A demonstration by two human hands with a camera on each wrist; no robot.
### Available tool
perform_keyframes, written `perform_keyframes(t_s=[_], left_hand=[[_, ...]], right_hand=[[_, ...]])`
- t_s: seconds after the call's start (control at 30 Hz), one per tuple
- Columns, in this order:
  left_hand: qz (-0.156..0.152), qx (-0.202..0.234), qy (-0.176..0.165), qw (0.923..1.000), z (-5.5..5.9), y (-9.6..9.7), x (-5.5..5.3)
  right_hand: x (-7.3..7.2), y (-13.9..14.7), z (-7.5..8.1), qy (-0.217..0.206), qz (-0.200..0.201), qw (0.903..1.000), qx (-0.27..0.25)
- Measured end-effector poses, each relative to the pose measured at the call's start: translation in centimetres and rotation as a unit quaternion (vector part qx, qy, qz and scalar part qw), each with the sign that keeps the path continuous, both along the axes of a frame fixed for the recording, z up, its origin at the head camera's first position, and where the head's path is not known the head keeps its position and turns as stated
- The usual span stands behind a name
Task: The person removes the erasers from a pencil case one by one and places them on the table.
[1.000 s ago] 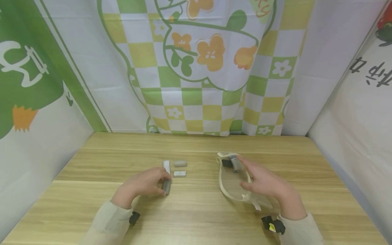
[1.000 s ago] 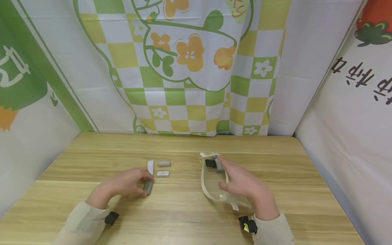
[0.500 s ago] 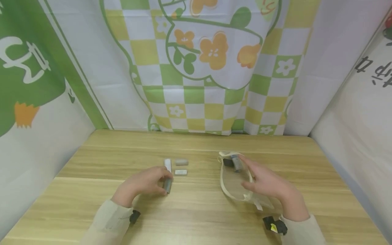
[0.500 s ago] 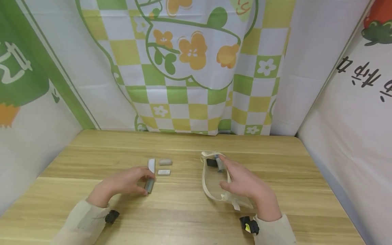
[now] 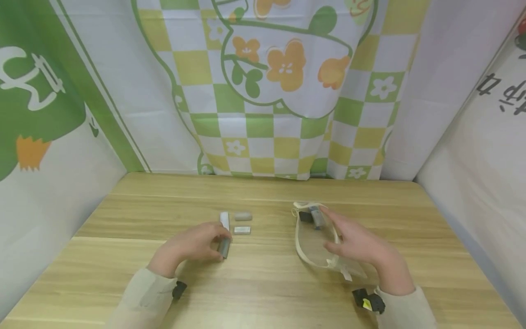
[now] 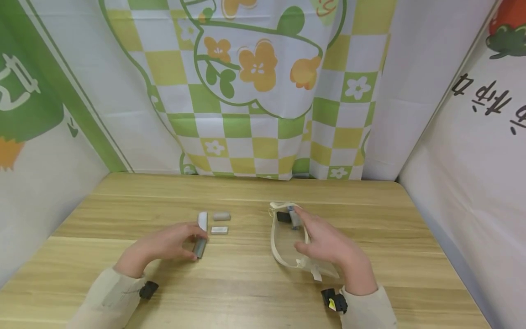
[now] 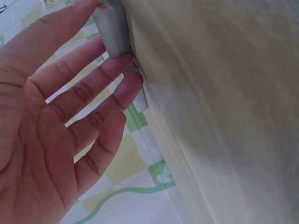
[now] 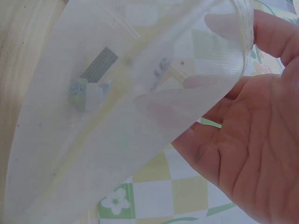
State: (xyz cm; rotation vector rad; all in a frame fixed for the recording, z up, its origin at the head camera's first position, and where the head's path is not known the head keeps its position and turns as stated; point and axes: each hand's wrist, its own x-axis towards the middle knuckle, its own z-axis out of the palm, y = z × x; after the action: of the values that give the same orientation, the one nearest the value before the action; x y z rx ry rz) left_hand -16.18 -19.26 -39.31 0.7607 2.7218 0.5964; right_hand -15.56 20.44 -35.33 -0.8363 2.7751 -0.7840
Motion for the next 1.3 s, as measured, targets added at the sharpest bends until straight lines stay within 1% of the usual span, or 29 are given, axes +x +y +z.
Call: perform_keyframes(t_s=[0.2,0.37,0.5,0.67,0.77,0.87,0.97,1.07,1.2,1.3], left_hand=[[-0.008,0.005,0.021,0.9997,0.2,0.0,-0.1],[-0.03,0.023,0.06,0.9975,0.2,0.5,-0.4],[-0.045,0.027,0.094,0.9942,0.3,1.2,-0.5],[-0.045,0.032,0.125,0.9907,0.5,2.0,-0.7],[-0.041,0.04,0.137,0.989,0.4,2.5,-0.6],[-0.044,0.051,0.141,0.9877,0.4,3.1,-0.7],[-0.047,0.059,0.143,0.9868,0.4,3.7,-0.9],[-0.05,0.057,0.154,0.9852,0.5,4.3,-1.2],[-0.055,0.052,0.161,0.9841,1.0,5.0,-1.5],[-0.06,0.049,0.164,0.9834,1.0,5.7,-1.7]], right_hand=[[-0.1,-0.1,-0.2,0.002,0.002,1.0,-0.002],[0.0,0.0,-0.3,0.005,0.001,1.0,-0.003],[0.0,0.0,-0.4,0.005,0.002,1.0,-0.004],[0.0,-0.1,-0.3,0.002,0.003,1.0,-0.005],[0.0,-0.2,-0.2,0.005,0.003,1.0,-0.003],[0.1,-0.2,-0.2,0.009,0.004,0.9999,0.001],[0.2,-0.2,-0.2,0.005,0.0,1.0,0.006],[0.3,-0.2,-0.1,0.002,-0.002,1.0,0.005],[0.2,-0.3,0.1,0.008,0.002,1.0,0.001],[0.2,-0.3,0.1,0.008,0.004,1.0,0.001]])
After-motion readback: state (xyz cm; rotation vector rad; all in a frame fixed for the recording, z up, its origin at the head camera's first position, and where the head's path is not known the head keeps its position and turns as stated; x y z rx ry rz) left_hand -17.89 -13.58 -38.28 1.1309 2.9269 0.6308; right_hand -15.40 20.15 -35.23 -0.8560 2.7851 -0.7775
